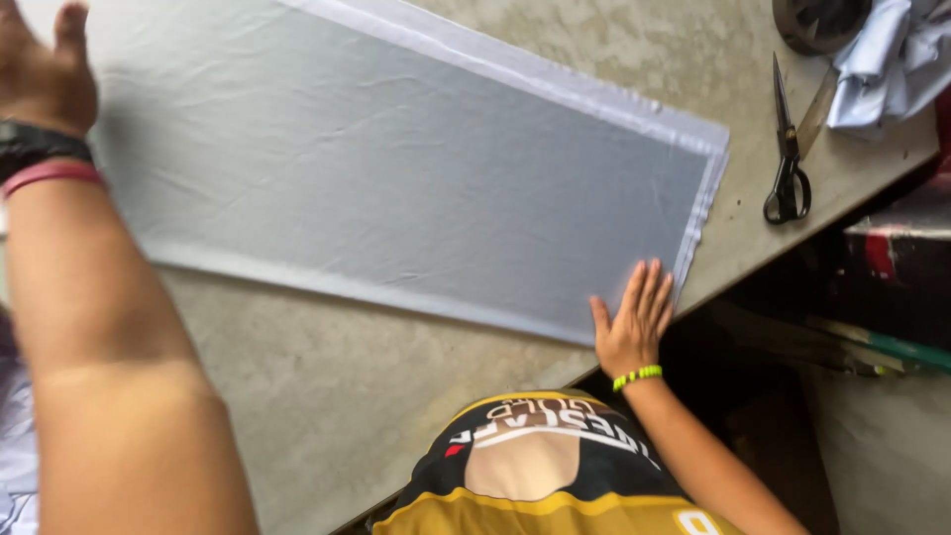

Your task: Cutting a large piece of grey fabric into multiple smaller rectangular strips using scissors.

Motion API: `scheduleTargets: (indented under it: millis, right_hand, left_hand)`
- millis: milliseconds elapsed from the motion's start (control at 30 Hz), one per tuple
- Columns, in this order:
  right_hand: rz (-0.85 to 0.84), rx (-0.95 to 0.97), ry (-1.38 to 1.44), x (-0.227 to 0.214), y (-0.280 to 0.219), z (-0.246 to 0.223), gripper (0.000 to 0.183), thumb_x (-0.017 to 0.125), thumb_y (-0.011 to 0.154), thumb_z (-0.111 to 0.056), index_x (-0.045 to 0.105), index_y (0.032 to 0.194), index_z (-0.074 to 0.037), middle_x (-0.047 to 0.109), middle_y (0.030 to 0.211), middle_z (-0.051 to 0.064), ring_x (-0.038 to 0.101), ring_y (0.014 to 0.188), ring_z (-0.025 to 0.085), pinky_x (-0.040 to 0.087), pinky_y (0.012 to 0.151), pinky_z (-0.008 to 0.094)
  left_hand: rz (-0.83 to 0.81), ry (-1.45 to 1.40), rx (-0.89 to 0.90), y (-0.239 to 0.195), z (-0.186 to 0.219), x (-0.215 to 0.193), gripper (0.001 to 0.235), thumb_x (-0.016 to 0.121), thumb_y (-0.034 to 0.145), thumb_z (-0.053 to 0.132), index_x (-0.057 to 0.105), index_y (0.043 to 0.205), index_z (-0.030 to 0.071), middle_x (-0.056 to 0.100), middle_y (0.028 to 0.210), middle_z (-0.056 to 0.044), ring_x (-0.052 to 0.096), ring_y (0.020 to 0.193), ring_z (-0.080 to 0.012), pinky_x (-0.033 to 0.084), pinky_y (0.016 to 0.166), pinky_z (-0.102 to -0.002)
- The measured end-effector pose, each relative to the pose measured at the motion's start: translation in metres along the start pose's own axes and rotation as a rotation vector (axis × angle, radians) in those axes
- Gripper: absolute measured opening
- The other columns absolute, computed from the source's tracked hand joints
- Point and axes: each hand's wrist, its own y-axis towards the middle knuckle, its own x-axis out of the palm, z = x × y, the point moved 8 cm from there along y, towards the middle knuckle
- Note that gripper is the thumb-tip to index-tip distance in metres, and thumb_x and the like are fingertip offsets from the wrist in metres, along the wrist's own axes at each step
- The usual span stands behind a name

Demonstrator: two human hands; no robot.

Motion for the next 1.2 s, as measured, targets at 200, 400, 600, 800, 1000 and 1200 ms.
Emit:
scheduleTargets:
  millis: [200,400,600,800,1000,1200]
  right_hand:
    - [-0.073,0.13,-0.003,0.017,-0.036,0.061,0.091,0.035,0.098,-0.061,0.014,0.162,0.001,0.014,0.169,0.027,0.012,0.154,0.048,0.017,0.116,0.069]
    - [0.16,0.022,-0.019,-0.019,0.018,0.158,0.074,0.049,0.103,-0.049,0.046,0.154,0.004,0.033,0.164,0.032,0.026,0.149,0.056,0.033,0.104,0.074]
    - [0.427,-0.201,0.025,-0.074,0.163,0.246,0.044,0.075,0.1,-0.011,0.066,0.135,0.014,0.053,0.13,0.032,0.049,0.117,0.053,0.038,0.106,0.058]
    - [0.175,-0.197,0.011,-0.025,0.23,0.314,0.041,0.062,0.101,-0.019,0.064,0.136,0.003,0.054,0.127,0.032,0.047,0.117,0.054,0.036,0.105,0.06]
    - [0.123,-0.346,0.21,-0.019,0.216,0.294,0.044,0.08,0.094,-0.027,0.062,0.123,0.0,0.058,0.1,0.02,0.063,0.101,0.046,0.049,0.091,0.052]
    - [-0.168,-0.121,0.045,-0.026,0.247,0.295,0.052,0.078,0.091,-0.044,0.062,0.129,-0.012,0.074,0.098,0.008,0.07,0.103,0.038,0.053,0.088,0.052]
  left_hand:
    - [0.145,0.466,-0.439,-0.123,0.198,-0.075,0.077,0.044,0.128,0.06,0.017,0.167,-0.001,0.012,0.169,-0.027,0.002,0.15,-0.0529,0.002,0.122,-0.07]
    - [0.077,0.327,-0.086,-0.275,0.355,0.042,0.102,0.049,0.103,0.072,0.015,0.165,-0.002,0.008,0.17,-0.029,0.008,0.156,-0.053,0.018,0.127,-0.069]
    - [0.124,0.108,0.06,-0.29,0.492,0.156,0.093,0.053,0.1,0.072,0.029,0.164,0.01,0.017,0.172,-0.013,0.008,0.16,-0.042,0.012,0.128,-0.07]
    - [0.053,0.261,-0.006,-0.307,0.476,0.197,0.093,0.044,0.091,0.081,0.032,0.165,0.026,0.015,0.173,-0.01,0.002,0.158,-0.0447,0.003,0.12,-0.076]
    - [-0.178,0.26,0.017,-0.365,0.454,0.173,0.091,0.037,0.09,0.084,0.03,0.164,0.032,0.018,0.174,-0.007,0.004,0.159,-0.0415,0.0,0.121,-0.072]
    - [-0.084,0.19,-0.098,-0.377,0.47,0.157,0.095,0.039,0.097,0.077,0.025,0.167,0.015,0.008,0.174,-0.015,-0.005,0.156,-0.0443,-0.005,0.119,-0.073]
